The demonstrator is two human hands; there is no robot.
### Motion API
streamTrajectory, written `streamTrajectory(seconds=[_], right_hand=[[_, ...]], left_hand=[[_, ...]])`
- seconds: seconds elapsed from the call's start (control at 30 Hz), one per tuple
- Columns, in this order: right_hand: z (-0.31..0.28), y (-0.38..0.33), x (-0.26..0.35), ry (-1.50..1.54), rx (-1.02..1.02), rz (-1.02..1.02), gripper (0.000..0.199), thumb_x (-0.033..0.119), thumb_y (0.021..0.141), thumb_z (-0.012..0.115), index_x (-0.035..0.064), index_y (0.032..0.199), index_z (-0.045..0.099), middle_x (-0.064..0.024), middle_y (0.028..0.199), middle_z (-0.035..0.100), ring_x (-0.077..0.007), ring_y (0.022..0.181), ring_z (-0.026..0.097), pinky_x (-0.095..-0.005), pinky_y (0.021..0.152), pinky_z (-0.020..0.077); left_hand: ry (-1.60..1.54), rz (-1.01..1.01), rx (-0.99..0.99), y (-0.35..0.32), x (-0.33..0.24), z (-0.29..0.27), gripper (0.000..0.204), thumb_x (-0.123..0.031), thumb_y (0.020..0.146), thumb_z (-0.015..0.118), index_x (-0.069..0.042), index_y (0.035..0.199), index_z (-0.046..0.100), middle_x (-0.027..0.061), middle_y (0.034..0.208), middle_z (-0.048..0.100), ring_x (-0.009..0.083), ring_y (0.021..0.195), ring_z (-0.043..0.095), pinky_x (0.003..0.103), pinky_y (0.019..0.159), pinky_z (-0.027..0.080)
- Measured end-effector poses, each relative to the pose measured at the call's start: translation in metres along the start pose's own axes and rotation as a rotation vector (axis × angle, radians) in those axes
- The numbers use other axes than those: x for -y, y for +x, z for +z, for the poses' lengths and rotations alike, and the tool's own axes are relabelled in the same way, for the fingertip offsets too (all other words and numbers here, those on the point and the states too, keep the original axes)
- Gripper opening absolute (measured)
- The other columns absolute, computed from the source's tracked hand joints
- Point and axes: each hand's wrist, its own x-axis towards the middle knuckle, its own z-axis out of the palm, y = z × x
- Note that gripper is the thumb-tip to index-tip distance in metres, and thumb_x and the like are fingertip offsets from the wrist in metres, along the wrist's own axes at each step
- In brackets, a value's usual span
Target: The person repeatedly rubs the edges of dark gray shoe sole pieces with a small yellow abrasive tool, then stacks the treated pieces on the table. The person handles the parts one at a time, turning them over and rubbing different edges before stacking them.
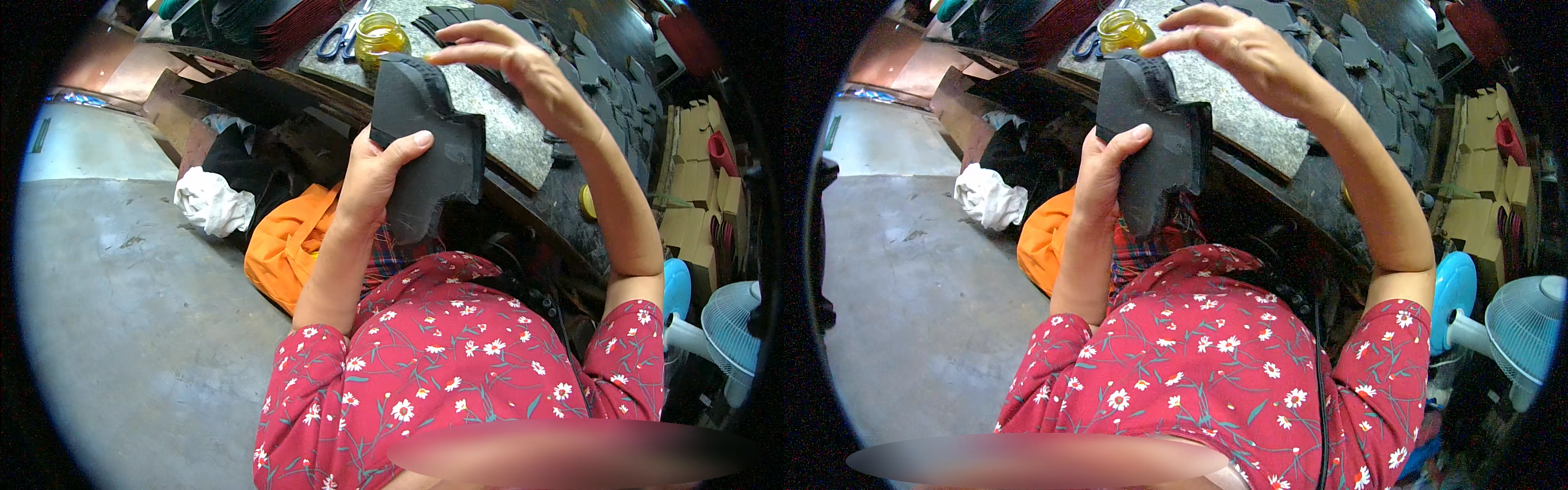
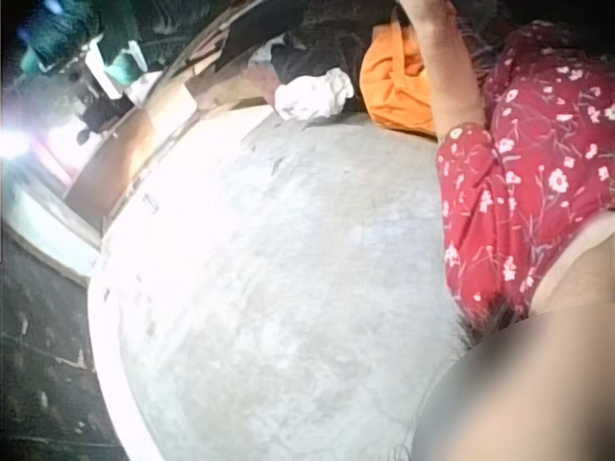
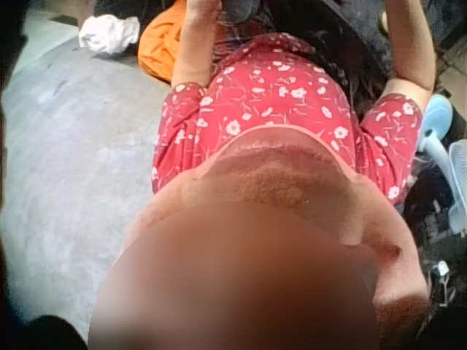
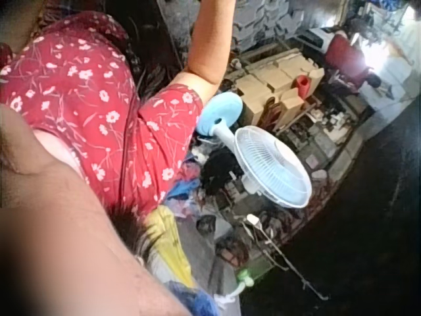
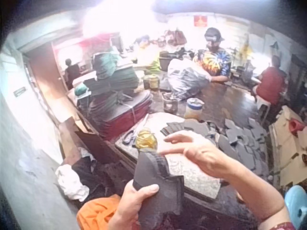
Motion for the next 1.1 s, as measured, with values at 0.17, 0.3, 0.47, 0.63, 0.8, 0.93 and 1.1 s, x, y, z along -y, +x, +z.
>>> streamTrajectory(seconds=[0.17,0.3,0.47,0.63,0.8,0.93,1.1], right_hand=[[0.01,-0.019,-0.001,-0.342,-0.036,0.015,0.085,0.076,0.093,0.014,0.0188,0.134,0.062,-0.0137,0.141,0.052,-0.0323,0.122,0.053,-0.0441,0.107,0.0352],[0.008,-0.028,0.0,-0.458,-0.095,-0.049,0.082,0.074,0.094,0.013,0.0221,0.135,0.061,-0.0119,0.141,0.053,-0.0317,0.119,0.054,-0.0444,0.106,0.034],[0.008,-0.038,0.004,-0.73,-0.094,-0.116,0.081,0.073,0.095,0.011,0.0246,0.136,0.06,-0.0104,0.141,0.053,-0.03,0.119,0.053,-0.0448,0.106,0.0315],[0.003,-0.039,-0.005,-0.646,-0.046,-0.118,0.083,0.074,0.094,0.009,0.0237,0.134,0.062,-0.0105,0.141,0.053,-0.031,0.119,0.053,-0.0457,0.106,0.0312],[0.008,-0.045,-0.014,-0.371,0.008,-0.013,0.087,0.076,0.092,0.008,0.021,0.132,0.063,-0.0118,0.142,0.052,-0.0317,0.124,0.05,-0.0459,0.108,0.0287],[0.012,-0.053,-0.012,-0.359,0.01,0.038,0.088,0.077,0.092,0.009,0.0209,0.132,0.063,-0.0123,0.143,0.051,-0.0323,0.129,0.048,-0.0476,0.112,0.023],[0.007,-0.058,-0.01,-0.461,0.004,0.004,0.087,0.077,0.092,0.01,0.0215,0.134,0.062,-0.0115,0.144,0.051,-0.0321,0.128,0.048,-0.0482,0.113,0.0217]], left_hand=[[0.051,-0.008,0.079,0.0,-0.001,0.016,0.035,-0.014,0.085,0.073,0.002,0.114,0.061,0.0077,0.099,0.068,0.0142,0.083,0.067,0.029,0.075,0.057],[0.07,-0.045,0.096,-0.002,-0.008,0.02,0.036,-0.014,0.085,0.072,0.003,0.114,0.061,0.0072,0.099,0.068,0.0136,0.082,0.067,0.028,0.075,0.057],[0.11,-0.072,0.127,0.001,-0.011,0.023,0.035,-0.014,0.085,0.072,0.003,0.113,0.062,0.0074,0.098,0.069,0.0133,0.082,0.067,0.028,0.075,0.056],[0.185,-0.129,0.185,0.003,-0.009,0.025,0.036,-0.015,0.083,0.073,0.004,0.113,0.063,0.0075,0.097,0.069,0.0134,0.082,0.067,0.028,0.075,0.056],[0.189,-0.197,0.205,0.004,-0.008,0.021,0.036,-0.015,0.083,0.073,0.003,0.113,0.063,0.0071,0.096,0.069,0.0134,0.082,0.067,0.028,0.074,0.055],[0.186,-0.214,0.204,0.003,-0.007,0.021,0.036,-0.015,0.083,0.073,0.003,0.113,0.064,0.0069,0.095,0.069,0.0135,0.081,0.067,0.028,0.075,0.055],[0.205,-0.242,0.247,0.004,-0.008,0.023,0.037,-0.016,0.082,0.073,0.003,0.112,0.064,0.007,0.095,0.069,0.0135,0.08,0.067,0.028,0.074,0.056]])
